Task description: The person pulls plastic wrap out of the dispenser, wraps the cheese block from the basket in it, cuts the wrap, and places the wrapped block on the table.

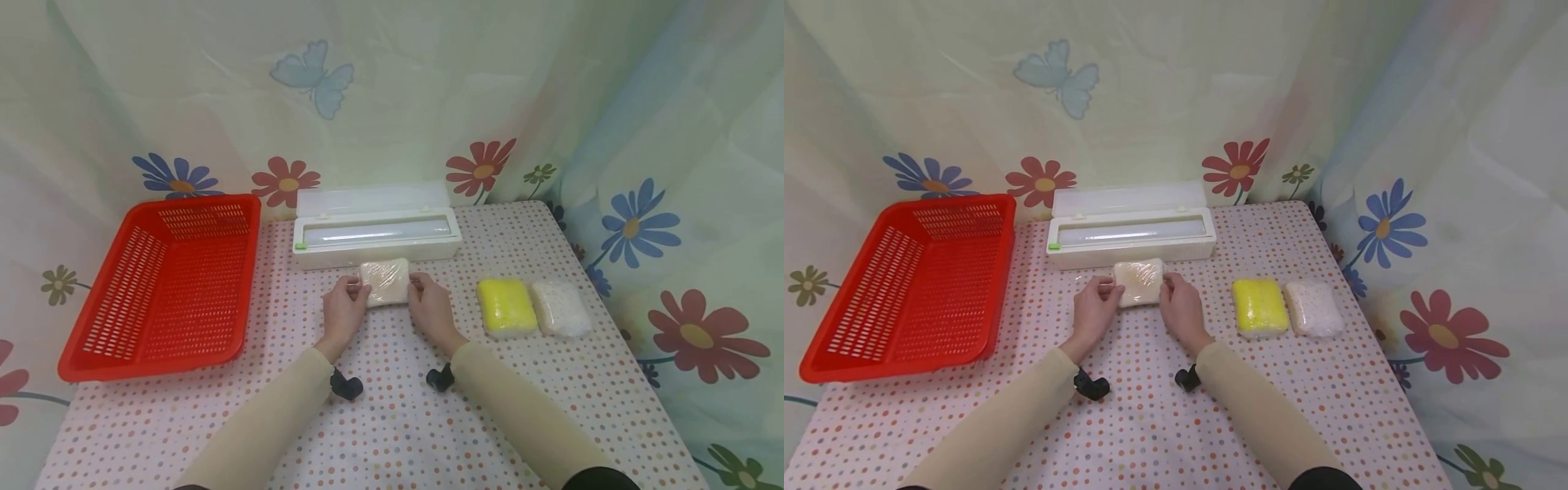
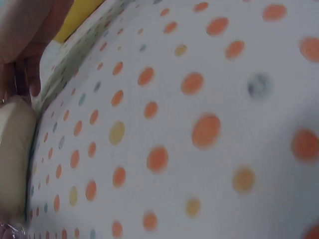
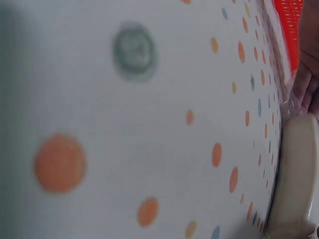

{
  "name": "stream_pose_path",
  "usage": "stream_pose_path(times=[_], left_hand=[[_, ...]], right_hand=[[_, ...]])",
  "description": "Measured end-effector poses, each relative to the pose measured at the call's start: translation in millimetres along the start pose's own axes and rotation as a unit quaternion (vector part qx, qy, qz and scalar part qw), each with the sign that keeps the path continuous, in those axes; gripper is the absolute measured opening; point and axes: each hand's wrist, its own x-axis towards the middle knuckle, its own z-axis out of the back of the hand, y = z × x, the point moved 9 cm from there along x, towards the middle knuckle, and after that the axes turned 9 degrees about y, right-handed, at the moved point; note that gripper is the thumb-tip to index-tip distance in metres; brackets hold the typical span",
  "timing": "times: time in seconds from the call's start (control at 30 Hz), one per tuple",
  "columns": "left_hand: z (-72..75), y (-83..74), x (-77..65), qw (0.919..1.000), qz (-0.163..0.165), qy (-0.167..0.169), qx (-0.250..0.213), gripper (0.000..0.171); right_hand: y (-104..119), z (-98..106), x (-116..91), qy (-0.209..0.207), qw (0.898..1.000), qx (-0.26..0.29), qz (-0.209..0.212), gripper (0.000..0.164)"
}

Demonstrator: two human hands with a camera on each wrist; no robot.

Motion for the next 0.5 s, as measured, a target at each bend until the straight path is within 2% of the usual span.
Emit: stream_pose_path(times=[0.1, 0.17, 0.23, 0.37, 0.43, 0.5], left_hand=[[2.3, -1.1, -3.0, 0.9993, -0.018, 0.021, 0.026, 0.046], [3.9, -4.3, -4.8, 0.9958, -0.049, 0.042, 0.065, 0.053], [4.5, -8.5, -6.2, 0.9864, -0.092, 0.065, 0.119, 0.060], [2.5, -18.2, -6.8, 0.9548, -0.189, 0.105, 0.204, 0.068], [0.9, -19.1, -6.0, 0.9446, -0.210, 0.121, 0.221, 0.070], [-0.5, -18.2, -4.4, 0.9409, -0.214, 0.133, 0.226, 0.071]], right_hand=[[1, 1, 0, 0.009, 0.999, -0.032, 0.015, 0.044], [2, 4, -2, 0.016, 0.998, -0.057, 0.036, 0.048], [6, 6, -3, 0.028, 0.994, -0.084, 0.070, 0.051], [14, 8, -5, 0.056, 0.974, -0.147, 0.162, 0.058], [15, 6, -4, 0.076, 0.964, -0.169, 0.190, 0.062], [15, 4, -3, 0.096, 0.959, -0.178, 0.201, 0.065]])
